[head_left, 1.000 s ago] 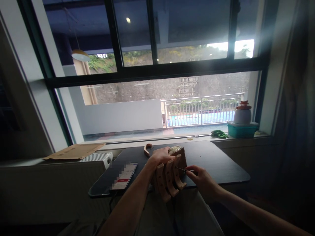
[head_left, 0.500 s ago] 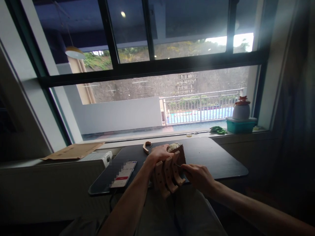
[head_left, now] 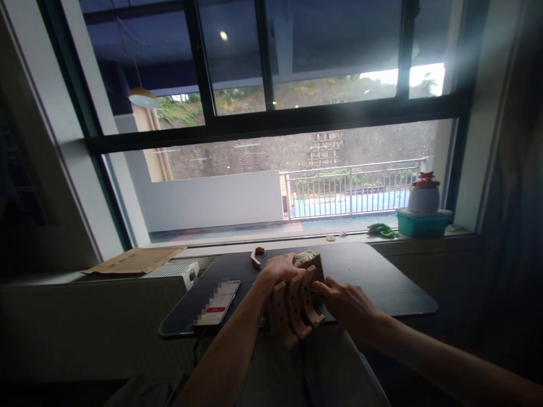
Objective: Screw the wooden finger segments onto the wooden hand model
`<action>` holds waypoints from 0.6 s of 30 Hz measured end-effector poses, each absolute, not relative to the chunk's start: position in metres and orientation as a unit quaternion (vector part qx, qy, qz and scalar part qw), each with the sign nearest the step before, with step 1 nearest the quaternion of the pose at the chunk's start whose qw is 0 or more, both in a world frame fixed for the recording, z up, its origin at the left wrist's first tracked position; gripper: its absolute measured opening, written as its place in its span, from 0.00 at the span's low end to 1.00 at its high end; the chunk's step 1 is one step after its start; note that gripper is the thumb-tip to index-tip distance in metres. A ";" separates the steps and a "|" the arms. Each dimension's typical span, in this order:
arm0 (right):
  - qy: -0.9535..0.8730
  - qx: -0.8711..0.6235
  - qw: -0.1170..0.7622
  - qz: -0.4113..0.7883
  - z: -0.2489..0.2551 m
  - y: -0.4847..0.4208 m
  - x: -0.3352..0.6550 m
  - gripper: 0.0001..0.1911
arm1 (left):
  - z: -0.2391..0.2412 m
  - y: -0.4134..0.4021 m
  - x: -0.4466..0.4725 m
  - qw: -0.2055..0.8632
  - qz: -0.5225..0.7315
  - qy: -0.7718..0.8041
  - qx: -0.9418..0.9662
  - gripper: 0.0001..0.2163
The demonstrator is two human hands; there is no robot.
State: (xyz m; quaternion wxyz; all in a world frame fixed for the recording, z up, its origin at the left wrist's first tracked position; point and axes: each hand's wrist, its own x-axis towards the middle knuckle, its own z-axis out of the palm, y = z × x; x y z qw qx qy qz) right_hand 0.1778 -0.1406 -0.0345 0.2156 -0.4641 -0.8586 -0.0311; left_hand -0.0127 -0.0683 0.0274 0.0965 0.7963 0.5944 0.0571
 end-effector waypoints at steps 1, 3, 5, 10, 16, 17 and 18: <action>-0.869 -0.453 0.189 -0.055 -0.030 -0.142 0.177 0.18 | 0.027 -0.068 -0.013 0.097 0.057 0.595 0.796 0.14; -0.887 -0.429 0.142 -0.096 -0.026 -0.144 0.174 0.16 | 0.027 -0.068 -0.012 0.097 0.057 0.594 0.796 0.14; -0.898 -0.407 0.108 -0.129 -0.025 -0.146 0.173 0.16 | 0.027 -0.068 -0.012 0.097 0.055 0.594 0.797 0.15; -0.903 -0.378 0.071 -0.189 -0.030 -0.148 0.172 0.16 | 0.028 -0.069 -0.012 0.099 0.052 0.599 0.793 0.15; -0.904 -0.369 0.076 -0.202 -0.024 -0.146 0.166 0.14 | 0.026 -0.069 -0.012 0.107 0.057 0.601 0.790 0.16; -0.904 -0.370 0.079 -0.199 -0.023 -0.146 0.164 0.14 | 0.026 -0.070 -0.012 0.107 0.059 0.601 0.790 0.17; -0.904 -0.371 0.081 -0.195 -0.023 -0.145 0.163 0.13 | 0.027 -0.070 -0.013 0.108 0.061 0.600 0.791 0.18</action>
